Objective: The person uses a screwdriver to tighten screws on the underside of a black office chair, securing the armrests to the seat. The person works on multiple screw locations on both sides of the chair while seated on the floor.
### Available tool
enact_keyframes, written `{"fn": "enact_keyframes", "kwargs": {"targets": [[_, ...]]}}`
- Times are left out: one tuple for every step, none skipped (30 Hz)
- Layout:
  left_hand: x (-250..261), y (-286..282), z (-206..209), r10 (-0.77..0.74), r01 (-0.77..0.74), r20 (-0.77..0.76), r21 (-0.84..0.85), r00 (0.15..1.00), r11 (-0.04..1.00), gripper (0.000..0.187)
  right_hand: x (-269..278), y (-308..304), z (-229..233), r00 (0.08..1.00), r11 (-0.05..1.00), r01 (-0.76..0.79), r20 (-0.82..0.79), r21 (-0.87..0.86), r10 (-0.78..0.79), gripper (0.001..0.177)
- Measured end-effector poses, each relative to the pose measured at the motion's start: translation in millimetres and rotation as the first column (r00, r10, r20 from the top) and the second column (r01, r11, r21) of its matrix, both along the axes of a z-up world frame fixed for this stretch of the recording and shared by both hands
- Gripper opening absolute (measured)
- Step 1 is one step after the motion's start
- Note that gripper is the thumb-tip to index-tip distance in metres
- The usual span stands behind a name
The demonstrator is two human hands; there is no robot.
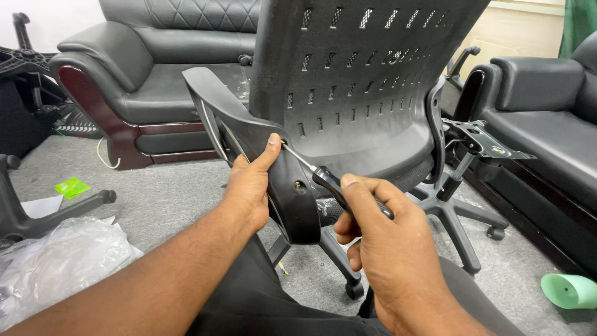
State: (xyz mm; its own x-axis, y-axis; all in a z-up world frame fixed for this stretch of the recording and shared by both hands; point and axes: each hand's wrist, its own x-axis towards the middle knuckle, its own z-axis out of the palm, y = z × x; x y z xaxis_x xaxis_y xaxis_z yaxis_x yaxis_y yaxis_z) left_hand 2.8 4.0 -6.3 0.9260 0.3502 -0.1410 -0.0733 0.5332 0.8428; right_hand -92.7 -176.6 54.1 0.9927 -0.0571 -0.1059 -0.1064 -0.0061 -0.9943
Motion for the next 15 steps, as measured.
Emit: {"fn": "enact_keyframes", "kwargs": {"targets": [[-0.7,0.0,2.0,-0.004,0.004,0.004,0.002,1.000,1.000,0.070,-0.1,0.8,0.6,1.000,1.000,0.016,0.026,0.018,-0.016,0.035],[-1.8,-0.6,3.9,-0.008,0.008,0.008,0.004,1.000,1.000,0.070,0.1,1.3,1.7,0.998,0.999,0.032,0.052,0.037,-0.033,0.031],[-2.9,-1.1,5.8,-0.014,0.014,0.010,0.007,1.000,1.000,0.070,0.5,1.5,3.0,0.997,0.998,0.039,0.062,0.055,-0.042,0.032],[-3.3,-0.9,8.5,-0.010,0.011,-0.023,0.028,1.000,1.000,0.072,1.3,1.7,4.7,0.996,0.996,0.046,0.073,0.074,-0.051,0.034],[-3.4,-1.5,10.9,-0.008,0.010,-0.057,0.046,0.998,0.999,0.074,1.7,1.0,6.3,0.995,0.994,0.055,0.081,0.090,-0.062,0.035],[-3.3,-2.2,13.3,-0.005,0.011,-0.091,0.065,0.996,0.998,0.075,1.6,0.5,7.6,0.996,0.995,0.060,0.059,0.082,-0.065,0.035],[-2.9,-4.3,14.8,0.018,-0.012,-0.104,0.055,0.994,0.998,0.077,0.8,-0.3,8.3,0.997,0.995,0.066,0.035,0.071,-0.068,0.035],[-2.1,-6.7,16.3,0.040,-0.035,-0.116,0.046,0.992,0.998,0.079,0.1,-1.0,8.9,0.997,0.996,0.071,0.011,0.061,-0.072,0.035],[-1.0,-8.5,18.3,0.065,-0.060,-0.125,0.037,0.990,0.998,0.082,0.0,-2.0,9.9,0.996,0.996,0.070,-0.060,0.058,-0.066,0.039],[0.0,-10.3,20.2,0.073,-0.067,-0.127,0.048,0.989,0.997,0.083,-0.6,-3.3,10.6,0.990,0.996,0.069,-0.130,0.056,-0.062,0.045],[0.9,-10.8,22.3,0.086,-0.078,-0.128,0.061,0.988,0.995,0.085,-0.6,-3.6,10.7,0.978,0.996,0.066,-0.201,0.056,-0.053,0.053],[1.4,-10.6,24.1,0.098,-0.089,-0.130,0.074,0.987,0.993,0.087,0.0,-4.1,10.7,0.978,0.995,0.063,-0.204,0.072,-0.047,0.060],[1.3,-9.3,25.8,0.074,-0.067,-0.137,0.058,0.988,0.996,0.088,0.9,-4.7,10.3,0.977,0.994,0.058,-0.208,0.088,-0.038,0.067],[1.5,-7.7,27.6,0.050,-0.044,-0.143,0.043,0.989,0.998,0.088,2.3,-4.8,9.6,0.977,0.993,0.052,-0.211,0.104,-0.029,0.074],[1.8,-5.8,29.3,0.024,-0.020,-0.149,0.028,0.988,0.999,0.088,3.9,-4.5,8.4,0.989,0.994,0.034,-0.145,0.108,-0.018,0.063]]}}
